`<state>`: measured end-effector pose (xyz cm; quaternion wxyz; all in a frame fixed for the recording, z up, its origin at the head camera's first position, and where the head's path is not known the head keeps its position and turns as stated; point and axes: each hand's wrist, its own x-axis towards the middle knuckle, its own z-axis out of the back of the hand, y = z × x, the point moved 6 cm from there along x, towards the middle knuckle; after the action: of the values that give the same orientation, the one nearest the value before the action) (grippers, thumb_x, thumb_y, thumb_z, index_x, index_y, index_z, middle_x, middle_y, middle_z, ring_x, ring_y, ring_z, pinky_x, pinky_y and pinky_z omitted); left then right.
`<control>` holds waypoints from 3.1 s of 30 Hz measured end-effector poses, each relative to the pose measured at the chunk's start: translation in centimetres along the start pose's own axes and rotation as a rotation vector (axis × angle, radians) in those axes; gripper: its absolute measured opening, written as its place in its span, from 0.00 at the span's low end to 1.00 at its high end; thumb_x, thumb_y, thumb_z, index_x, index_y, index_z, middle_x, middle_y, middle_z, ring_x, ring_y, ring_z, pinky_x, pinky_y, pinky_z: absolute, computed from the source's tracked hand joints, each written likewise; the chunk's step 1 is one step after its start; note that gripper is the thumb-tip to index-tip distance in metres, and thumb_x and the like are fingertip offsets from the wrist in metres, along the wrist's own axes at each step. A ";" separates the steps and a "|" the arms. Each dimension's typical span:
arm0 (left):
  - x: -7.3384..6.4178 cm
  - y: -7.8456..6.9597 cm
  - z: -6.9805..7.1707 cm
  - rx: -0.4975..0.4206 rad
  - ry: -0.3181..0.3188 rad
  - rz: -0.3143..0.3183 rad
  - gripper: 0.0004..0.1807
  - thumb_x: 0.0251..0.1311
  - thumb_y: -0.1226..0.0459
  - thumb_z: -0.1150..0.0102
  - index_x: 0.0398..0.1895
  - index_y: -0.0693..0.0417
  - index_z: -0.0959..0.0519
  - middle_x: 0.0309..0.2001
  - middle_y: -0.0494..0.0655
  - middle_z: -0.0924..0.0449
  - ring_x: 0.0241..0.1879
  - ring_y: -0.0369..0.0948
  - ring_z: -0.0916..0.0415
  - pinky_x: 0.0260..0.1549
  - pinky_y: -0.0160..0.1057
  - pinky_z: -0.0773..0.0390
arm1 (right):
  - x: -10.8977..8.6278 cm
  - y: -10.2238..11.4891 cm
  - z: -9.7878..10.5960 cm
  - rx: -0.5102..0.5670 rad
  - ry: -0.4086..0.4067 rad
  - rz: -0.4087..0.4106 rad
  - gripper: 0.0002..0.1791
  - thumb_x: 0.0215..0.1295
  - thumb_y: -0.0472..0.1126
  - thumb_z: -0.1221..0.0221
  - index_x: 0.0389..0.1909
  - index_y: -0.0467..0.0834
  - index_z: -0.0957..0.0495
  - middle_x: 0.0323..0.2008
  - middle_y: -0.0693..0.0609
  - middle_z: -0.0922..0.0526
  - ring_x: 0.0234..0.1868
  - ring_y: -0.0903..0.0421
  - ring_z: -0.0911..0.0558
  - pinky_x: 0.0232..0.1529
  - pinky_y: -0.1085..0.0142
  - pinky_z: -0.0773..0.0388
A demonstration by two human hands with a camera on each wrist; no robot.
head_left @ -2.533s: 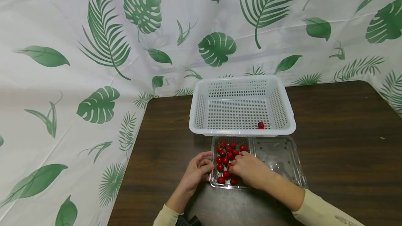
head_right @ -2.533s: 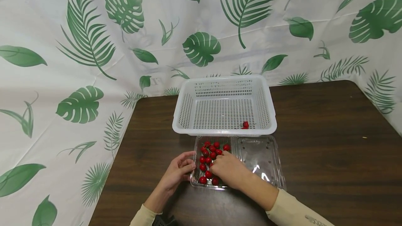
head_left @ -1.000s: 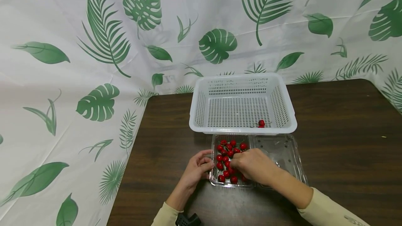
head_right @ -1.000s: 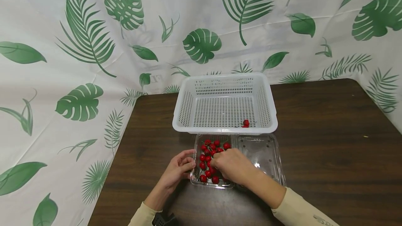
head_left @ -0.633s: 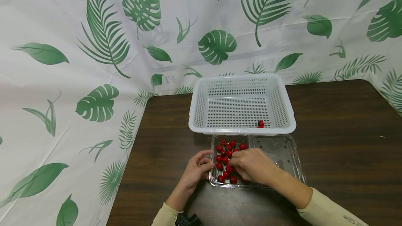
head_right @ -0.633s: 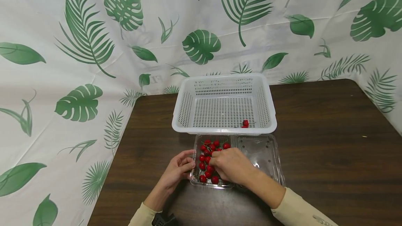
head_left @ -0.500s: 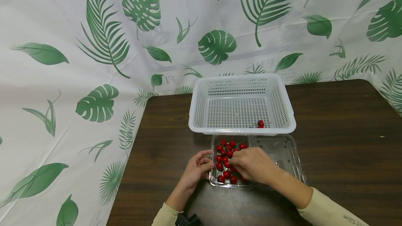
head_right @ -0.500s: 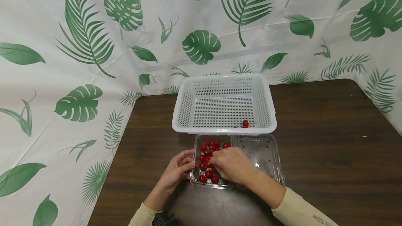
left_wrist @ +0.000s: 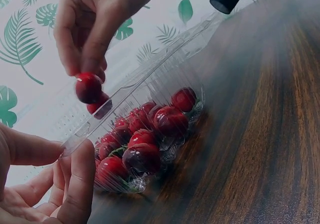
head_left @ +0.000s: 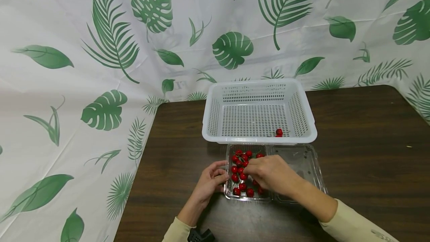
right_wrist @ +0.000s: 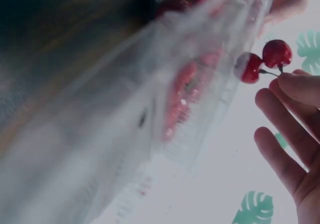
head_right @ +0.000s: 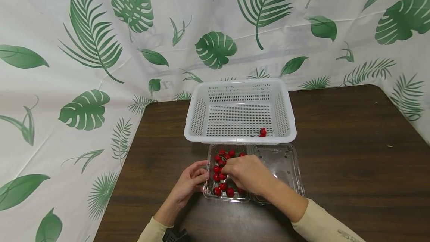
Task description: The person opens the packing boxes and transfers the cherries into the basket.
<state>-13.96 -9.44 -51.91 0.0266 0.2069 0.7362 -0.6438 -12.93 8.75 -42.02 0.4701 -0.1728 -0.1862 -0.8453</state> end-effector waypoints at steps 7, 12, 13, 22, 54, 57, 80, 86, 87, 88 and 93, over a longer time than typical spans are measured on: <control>-0.1 0.1 0.0 -0.001 -0.009 0.012 0.26 0.61 0.73 0.41 0.64 0.63 0.30 0.34 0.46 0.25 0.30 0.37 0.28 0.19 0.31 0.24 | 0.7 -0.7 2.7 0.011 -0.140 0.005 0.13 0.47 0.32 0.28 0.35 0.47 0.13 0.32 0.60 0.15 0.29 0.64 0.17 0.28 0.69 0.20; -0.1 0.1 0.0 0.004 -0.014 0.015 0.26 0.62 0.73 0.41 0.64 0.63 0.30 0.34 0.45 0.25 0.30 0.37 0.28 0.19 0.31 0.24 | 0.9 -2.3 4.9 0.017 -0.236 -0.049 0.08 0.57 0.37 0.31 0.38 0.45 0.13 0.34 0.57 0.13 0.30 0.61 0.16 0.26 0.65 0.20; -0.1 0.1 0.0 0.005 -0.015 0.015 0.26 0.62 0.73 0.41 0.64 0.63 0.30 0.34 0.45 0.25 0.30 0.37 0.28 0.19 0.31 0.24 | 0.9 -2.7 5.3 0.010 -0.251 -0.068 0.08 0.58 0.38 0.32 0.39 0.45 0.13 0.34 0.57 0.13 0.30 0.61 0.15 0.25 0.64 0.20; -0.1 0.1 0.1 0.003 -0.015 0.013 0.26 0.61 0.73 0.41 0.64 0.63 0.30 0.34 0.46 0.26 0.29 0.37 0.28 0.19 0.31 0.24 | -0.1 -6.3 7.5 -0.106 -0.344 -0.249 0.17 0.46 0.30 0.27 0.40 0.42 0.14 0.35 0.49 0.12 0.25 0.55 0.16 0.19 0.62 0.24; 0.2 -0.1 0.0 0.010 -0.005 0.019 0.26 0.61 0.71 0.39 0.63 0.63 0.30 0.36 0.49 0.25 0.30 0.37 0.28 0.20 0.32 0.24 | -2.4 -10.0 6.1 -0.143 -0.244 -0.466 0.14 0.52 0.30 0.31 0.41 0.41 0.14 0.39 0.45 0.13 0.35 0.45 0.14 0.32 0.48 0.20; 0.2 0.0 0.1 0.010 -0.005 0.019 0.26 0.61 0.72 0.39 0.64 0.63 0.30 0.36 0.48 0.25 0.30 0.37 0.28 0.20 0.32 0.24 | -2.5 -10.1 5.9 -0.142 -0.244 -0.464 0.13 0.52 0.30 0.31 0.41 0.40 0.14 0.38 0.45 0.13 0.35 0.45 0.14 0.32 0.48 0.20; 0.2 0.1 0.1 0.006 -0.002 0.007 0.26 0.61 0.72 0.40 0.64 0.64 0.31 0.35 0.46 0.25 0.30 0.37 0.28 0.20 0.32 0.24 | 0.1 -4.8 3.8 -0.140 -0.185 -0.191 0.11 0.52 0.36 0.31 0.38 0.41 0.15 0.32 0.51 0.17 0.27 0.56 0.19 0.27 0.60 0.21; 0.2 0.2 0.1 0.003 0.000 0.012 0.26 0.62 0.71 0.40 0.64 0.63 0.31 0.35 0.47 0.25 0.30 0.37 0.28 0.20 0.32 0.24 | 0.6 -3.1 -0.5 -0.065 0.109 -0.179 0.12 0.55 0.38 0.30 0.41 0.42 0.15 0.36 0.52 0.18 0.34 0.56 0.19 0.33 0.62 0.19; 0.2 0.2 0.1 0.002 0.001 0.013 0.26 0.62 0.71 0.40 0.64 0.63 0.31 0.35 0.47 0.25 0.30 0.37 0.28 0.20 0.32 0.24 | 0.5 -3.0 -1.1 -0.059 0.149 -0.180 0.13 0.55 0.38 0.30 0.43 0.41 0.15 0.39 0.51 0.18 0.37 0.54 0.18 0.36 0.60 0.19; 0.2 0.1 0.1 0.002 0.002 0.013 0.26 0.62 0.71 0.41 0.64 0.63 0.31 0.35 0.47 0.25 0.30 0.37 0.28 0.20 0.32 0.24 | 0.5 -3.0 -1.6 -0.057 0.183 -0.178 0.15 0.56 0.38 0.31 0.45 0.41 0.16 0.42 0.49 0.18 0.41 0.52 0.18 0.40 0.57 0.19; 0.2 0.1 0.1 0.005 0.008 0.011 0.26 0.62 0.71 0.41 0.64 0.63 0.31 0.36 0.47 0.25 0.30 0.37 0.28 0.20 0.32 0.24 | 0.1 -3.3 -4.0 -0.071 0.307 -0.186 0.23 0.60 0.43 0.33 0.56 0.44 0.20 0.59 0.43 0.24 0.58 0.44 0.24 0.55 0.46 0.26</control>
<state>-14.11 -9.45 -52.12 0.0268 0.2137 0.7335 -0.6447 -16.27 8.39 -45.95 0.4065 -0.0405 -0.0974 -0.9075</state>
